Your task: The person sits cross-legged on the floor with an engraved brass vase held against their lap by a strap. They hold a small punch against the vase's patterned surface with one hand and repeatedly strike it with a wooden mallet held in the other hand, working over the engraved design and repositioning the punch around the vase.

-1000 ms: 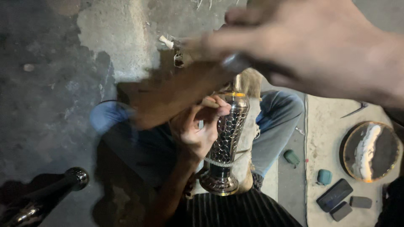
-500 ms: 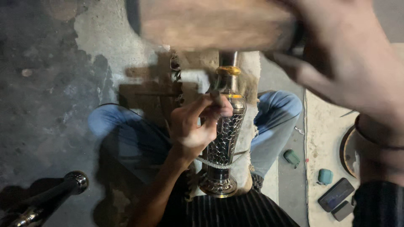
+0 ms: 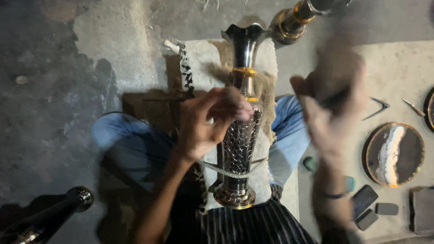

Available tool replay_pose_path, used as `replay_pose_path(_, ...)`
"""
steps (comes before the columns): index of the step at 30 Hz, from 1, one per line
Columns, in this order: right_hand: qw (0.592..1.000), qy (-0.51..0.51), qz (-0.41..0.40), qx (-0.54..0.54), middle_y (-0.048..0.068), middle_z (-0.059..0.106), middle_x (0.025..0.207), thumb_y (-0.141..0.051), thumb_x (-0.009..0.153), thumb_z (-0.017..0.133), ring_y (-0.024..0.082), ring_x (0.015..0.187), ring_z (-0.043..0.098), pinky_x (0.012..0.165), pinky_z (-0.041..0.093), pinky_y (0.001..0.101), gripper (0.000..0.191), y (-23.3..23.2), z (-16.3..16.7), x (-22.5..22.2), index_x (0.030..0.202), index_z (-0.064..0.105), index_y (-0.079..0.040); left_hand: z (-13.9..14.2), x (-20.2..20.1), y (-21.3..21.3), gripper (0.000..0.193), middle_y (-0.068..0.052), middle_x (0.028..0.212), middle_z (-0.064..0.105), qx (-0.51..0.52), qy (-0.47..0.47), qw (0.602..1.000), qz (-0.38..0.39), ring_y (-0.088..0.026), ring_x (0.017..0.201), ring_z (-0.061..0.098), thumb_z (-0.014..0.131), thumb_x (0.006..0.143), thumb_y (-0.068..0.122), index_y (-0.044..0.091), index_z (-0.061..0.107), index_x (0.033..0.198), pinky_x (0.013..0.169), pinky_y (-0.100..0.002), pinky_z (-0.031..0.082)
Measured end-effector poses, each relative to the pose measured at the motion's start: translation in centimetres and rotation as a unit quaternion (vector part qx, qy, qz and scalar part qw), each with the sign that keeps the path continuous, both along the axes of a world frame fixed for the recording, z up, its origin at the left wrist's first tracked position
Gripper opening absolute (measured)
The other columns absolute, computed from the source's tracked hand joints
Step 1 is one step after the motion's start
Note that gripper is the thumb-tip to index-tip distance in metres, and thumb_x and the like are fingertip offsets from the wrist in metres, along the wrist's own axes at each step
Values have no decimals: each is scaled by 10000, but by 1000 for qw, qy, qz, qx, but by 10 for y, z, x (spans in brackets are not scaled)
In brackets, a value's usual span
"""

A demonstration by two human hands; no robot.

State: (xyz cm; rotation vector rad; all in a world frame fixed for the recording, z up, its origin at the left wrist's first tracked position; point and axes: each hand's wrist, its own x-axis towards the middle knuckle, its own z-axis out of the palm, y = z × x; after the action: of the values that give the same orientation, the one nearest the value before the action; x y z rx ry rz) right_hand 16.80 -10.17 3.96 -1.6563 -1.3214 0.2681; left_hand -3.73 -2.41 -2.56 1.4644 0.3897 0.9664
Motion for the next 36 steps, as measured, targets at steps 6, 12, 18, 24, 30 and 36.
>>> replay_pose_path(6, 934, 305, -68, 170, 108, 656, 1016, -55, 1081, 750, 183, 1030, 664, 1032, 548, 335, 520, -49, -135, -1, 1420, 357, -34, 0, 18, 35, 293, -77, 931, 797, 195, 161, 959, -127, -147, 796, 796, 643, 1019, 23, 79, 633, 1306, 681, -261, 682)
replay_pose_path(12, 962, 242, -121, -45, 63, 601, 973, -43, 1015, 742, 167, 819, 625, 690, 501, 305, 543, -69, -96, 38, 1459, 432, -9, 8, 32, 50, 422, -140, 1129, 757, 257, 214, 903, -268, -155, 918, 808, 564, 989, -69, 98, 589, 1375, 692, -261, 691)
replay_pose_path(18, 994, -84, -70, 8, 197, 599, 1141, 153, 981, 741, 252, 981, 642, 907, 529, 350, 532, -79, -45, 46, 1379, 415, 17, 18, 39, 55, 521, -73, 1101, 793, 380, 191, 867, -259, -183, 866, 792, 581, 920, -97, 157, 631, 1373, 700, -283, 652)
replay_pose_path(24, 993, -56, -103, 16, 146, 609, 938, 66, 849, 785, 225, 762, 630, 715, 536, 350, 728, -88, -47, 38, 1438, 373, -54, 25, 39, 52, 410, -106, 1003, 791, 377, 200, 863, -270, -155, 603, 723, 676, 966, 65, 225, 663, 1344, 482, -313, 586)
replay_pose_path(30, 984, -165, -61, 12, 209, 605, 1193, 71, 988, 787, 230, 830, 587, 746, 451, 339, 680, -84, -38, 44, 1523, 389, -62, 12, 37, 50, 468, -100, 1002, 786, 382, 170, 874, -248, -143, 671, 743, 663, 938, 33, 214, 643, 1369, 525, -273, 605)
replay_pose_path(36, 991, -121, 7, -58, 84, 571, 1008, 9, 979, 774, 177, 808, 581, 718, 468, 304, 603, -55, 2, 44, 1488, 456, -57, -6, 28, 44, 560, -60, 1086, 794, 338, 175, 904, -196, -137, 869, 800, 569, 913, -119, 148, 585, 1405, 659, -200, 661)
